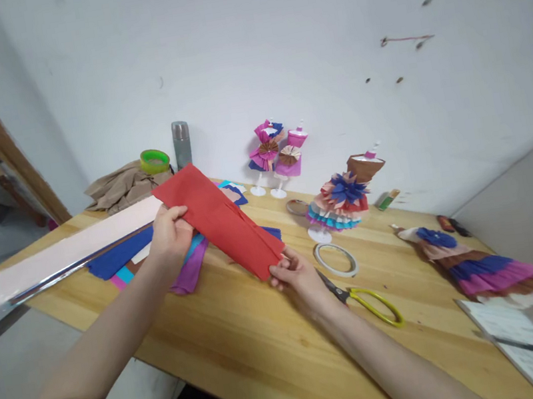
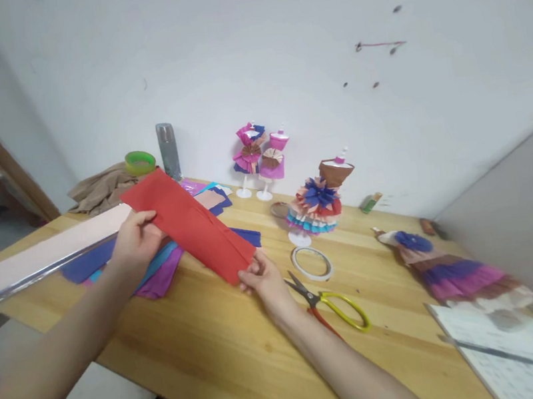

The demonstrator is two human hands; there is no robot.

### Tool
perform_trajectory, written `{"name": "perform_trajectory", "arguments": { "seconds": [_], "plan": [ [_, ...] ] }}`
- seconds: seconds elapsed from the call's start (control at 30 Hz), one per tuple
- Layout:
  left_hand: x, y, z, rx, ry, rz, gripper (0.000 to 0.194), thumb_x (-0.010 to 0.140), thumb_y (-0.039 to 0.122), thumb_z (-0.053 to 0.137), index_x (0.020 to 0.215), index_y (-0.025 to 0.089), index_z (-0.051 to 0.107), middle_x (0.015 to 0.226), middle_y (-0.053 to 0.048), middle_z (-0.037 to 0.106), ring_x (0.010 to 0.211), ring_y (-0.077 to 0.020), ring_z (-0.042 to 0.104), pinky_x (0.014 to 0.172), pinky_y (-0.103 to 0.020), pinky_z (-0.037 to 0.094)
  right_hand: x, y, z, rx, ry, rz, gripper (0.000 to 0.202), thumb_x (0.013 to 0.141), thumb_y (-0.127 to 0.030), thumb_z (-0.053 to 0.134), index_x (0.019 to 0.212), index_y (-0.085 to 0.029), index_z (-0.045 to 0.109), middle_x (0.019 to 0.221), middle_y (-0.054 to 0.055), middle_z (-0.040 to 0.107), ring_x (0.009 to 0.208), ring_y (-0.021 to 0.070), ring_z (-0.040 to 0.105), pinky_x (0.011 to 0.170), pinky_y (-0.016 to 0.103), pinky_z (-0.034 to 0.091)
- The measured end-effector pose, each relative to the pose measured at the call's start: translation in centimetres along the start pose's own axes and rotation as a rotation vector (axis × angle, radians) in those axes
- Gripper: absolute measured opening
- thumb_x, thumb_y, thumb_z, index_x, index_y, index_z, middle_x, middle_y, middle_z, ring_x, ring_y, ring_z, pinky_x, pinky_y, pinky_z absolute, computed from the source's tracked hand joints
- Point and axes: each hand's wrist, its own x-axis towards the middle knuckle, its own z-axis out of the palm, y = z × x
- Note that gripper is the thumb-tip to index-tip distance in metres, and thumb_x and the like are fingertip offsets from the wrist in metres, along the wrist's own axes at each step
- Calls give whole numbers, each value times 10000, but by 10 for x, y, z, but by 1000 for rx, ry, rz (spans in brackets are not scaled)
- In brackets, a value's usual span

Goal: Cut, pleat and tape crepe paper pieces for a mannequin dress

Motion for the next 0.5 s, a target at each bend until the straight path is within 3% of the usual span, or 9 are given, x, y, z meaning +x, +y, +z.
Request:
{"name": "perform_trajectory", "arguments": {
  "seconds": [0.1, 0.17, 0.27, 0.4, 0.5],
  "plan": [
    [-7, 3, -11, -223, 28, -63, 231, 766, 216, 491, 957, 198, 619, 989, -75, 721, 1167, -263, 603, 917, -434, 549, 6, -6, -9, -16, 32, 28, 398, 566, -276, 717, 912, -198, 537, 490, -129, 380, 381, 63, 405, 402, 183, 254],
    [-6, 5, -22, -322, 42, -113, 212, 811, 344, 530, 930, 201, 634, 1007, -76, 724, 1159, -283, 610, 909, -445, 556, 7, -13, -11, -73, 2, 22, 394, 568, -240, 654, 949, -185, 569, 471, -129, 381, 364, 54, 348, 396, 187, 236],
    [3, 9, -36, -287, 5, -173, 342, 842, 488, 503, 927, 189, 647, 1062, -102, 715, 1142, -318, 618, 881, -486, 565, 6, -21, -10, -166, -32, 15, 422, 549, -216, 583, 969, -173, 591, 458, -122, 406, 360, 54, 304, 387, 192, 224],
    [16, 15, -48, -183, 70, -91, 190, 815, 350, 552, 879, 197, 646, 1067, -78, 721, 1173, -288, 604, 915, -427, 560, 6, -20, -7, -173, -38, 22, 474, 520, -209, 530, 988, -164, 588, 469, -111, 446, 358, 56, 280, 367, 196, 198],
    [18, 16, -57, -278, 155, -46, 125, 796, 233, 561, 878, 201, 651, 1047, -42, 730, 1131, -236, 630, 914, -348, 566, 8, -18, -11, -184, -60, 34, 493, 521, -187, 499, 1006, -159, 585, 485, -98, 494, 358, 56, 295, 368, 193, 193]
  ]
}}
